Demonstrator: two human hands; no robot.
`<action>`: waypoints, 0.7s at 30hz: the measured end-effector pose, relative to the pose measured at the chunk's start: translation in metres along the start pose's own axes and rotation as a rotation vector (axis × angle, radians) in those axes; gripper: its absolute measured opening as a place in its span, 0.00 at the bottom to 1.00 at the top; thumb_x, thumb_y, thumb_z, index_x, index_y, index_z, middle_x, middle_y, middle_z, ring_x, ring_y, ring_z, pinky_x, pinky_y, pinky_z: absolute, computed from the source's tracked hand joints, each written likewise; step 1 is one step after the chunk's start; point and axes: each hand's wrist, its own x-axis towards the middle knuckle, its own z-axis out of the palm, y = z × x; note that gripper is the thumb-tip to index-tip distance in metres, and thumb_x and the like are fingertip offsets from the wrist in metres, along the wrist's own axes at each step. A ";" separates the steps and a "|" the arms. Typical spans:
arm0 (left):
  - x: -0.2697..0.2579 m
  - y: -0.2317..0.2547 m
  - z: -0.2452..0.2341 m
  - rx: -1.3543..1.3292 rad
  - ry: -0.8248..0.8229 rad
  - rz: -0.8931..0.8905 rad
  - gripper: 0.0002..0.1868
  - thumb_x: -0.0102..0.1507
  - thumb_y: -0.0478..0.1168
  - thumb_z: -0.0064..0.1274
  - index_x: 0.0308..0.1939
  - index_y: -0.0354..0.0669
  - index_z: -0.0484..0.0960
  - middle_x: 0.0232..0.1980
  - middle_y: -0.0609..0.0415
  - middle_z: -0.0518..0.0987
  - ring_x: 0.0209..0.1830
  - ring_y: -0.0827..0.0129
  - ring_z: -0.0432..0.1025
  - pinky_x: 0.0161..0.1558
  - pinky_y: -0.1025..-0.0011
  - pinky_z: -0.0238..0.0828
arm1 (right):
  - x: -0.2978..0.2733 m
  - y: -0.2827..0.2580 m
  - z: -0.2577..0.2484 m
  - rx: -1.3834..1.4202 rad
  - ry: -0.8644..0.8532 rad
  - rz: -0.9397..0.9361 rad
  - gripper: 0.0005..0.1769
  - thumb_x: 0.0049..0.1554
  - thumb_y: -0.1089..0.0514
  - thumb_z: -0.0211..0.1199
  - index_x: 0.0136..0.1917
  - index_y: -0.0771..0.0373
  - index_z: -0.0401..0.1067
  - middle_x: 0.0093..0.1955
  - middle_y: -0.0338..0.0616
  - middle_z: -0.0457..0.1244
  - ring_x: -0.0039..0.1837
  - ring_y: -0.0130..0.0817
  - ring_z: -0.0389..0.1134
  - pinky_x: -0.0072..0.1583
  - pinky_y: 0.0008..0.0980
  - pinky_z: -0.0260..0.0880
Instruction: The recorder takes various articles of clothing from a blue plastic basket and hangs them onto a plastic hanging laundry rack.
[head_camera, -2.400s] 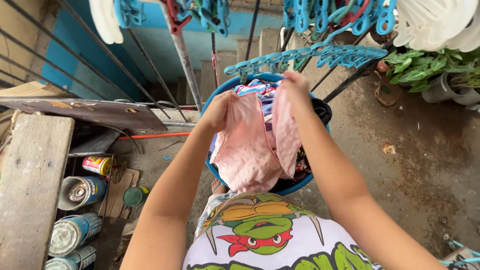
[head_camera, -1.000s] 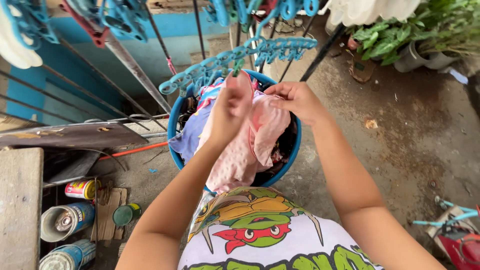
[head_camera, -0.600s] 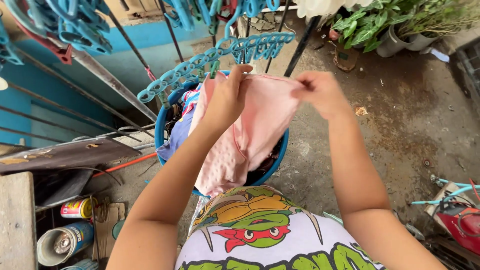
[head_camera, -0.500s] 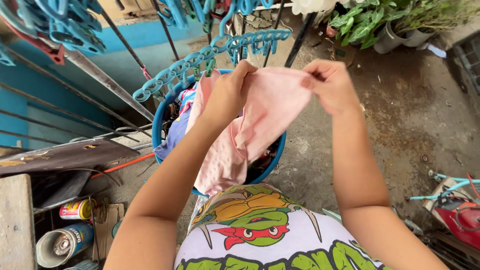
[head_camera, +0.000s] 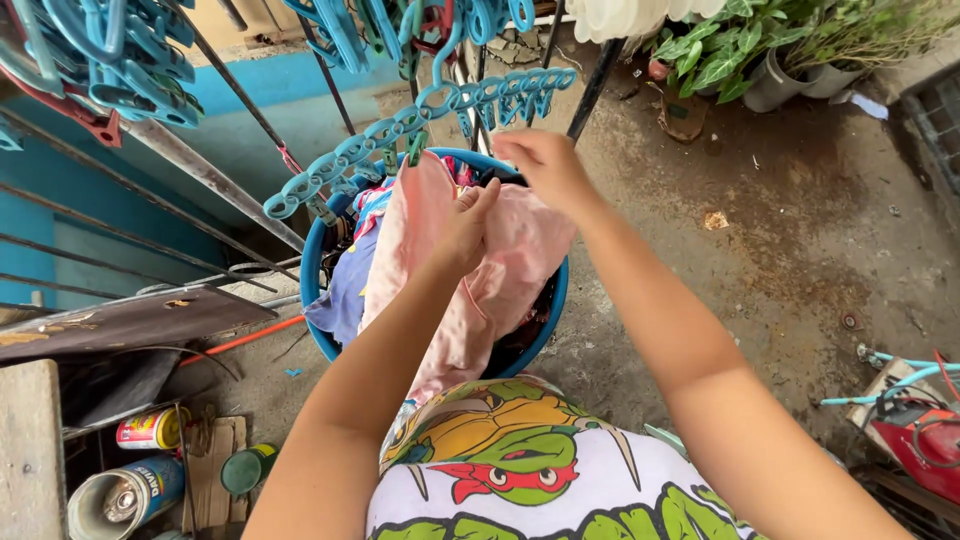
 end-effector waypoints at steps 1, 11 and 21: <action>0.001 0.007 0.000 0.000 0.004 0.003 0.10 0.71 0.41 0.54 0.34 0.46 0.77 0.32 0.62 0.76 0.30 0.77 0.71 0.32 0.75 0.69 | 0.010 0.007 0.010 0.002 -0.004 -0.002 0.13 0.66 0.61 0.60 0.61 0.68 0.76 0.55 0.48 0.71 0.56 0.34 0.73 0.58 0.31 0.75; -0.010 0.081 -0.013 -0.131 0.069 -0.001 0.15 0.65 0.36 0.54 0.56 0.41 0.77 0.51 0.52 0.82 0.51 0.67 0.76 0.55 0.67 0.73 | 0.056 0.023 0.052 0.429 -0.048 0.220 0.22 0.69 0.45 0.49 0.59 0.66 0.72 0.49 0.32 0.64 0.53 0.23 0.66 0.60 0.28 0.70; -0.017 0.095 -0.009 0.054 -0.053 0.038 0.19 0.65 0.35 0.52 0.59 0.29 0.78 0.54 0.50 0.81 0.54 0.68 0.74 0.59 0.69 0.69 | 0.060 0.008 0.053 0.750 -0.009 0.350 0.21 0.65 0.47 0.57 0.55 0.69 0.75 0.52 0.45 0.71 0.54 0.29 0.73 0.56 0.32 0.75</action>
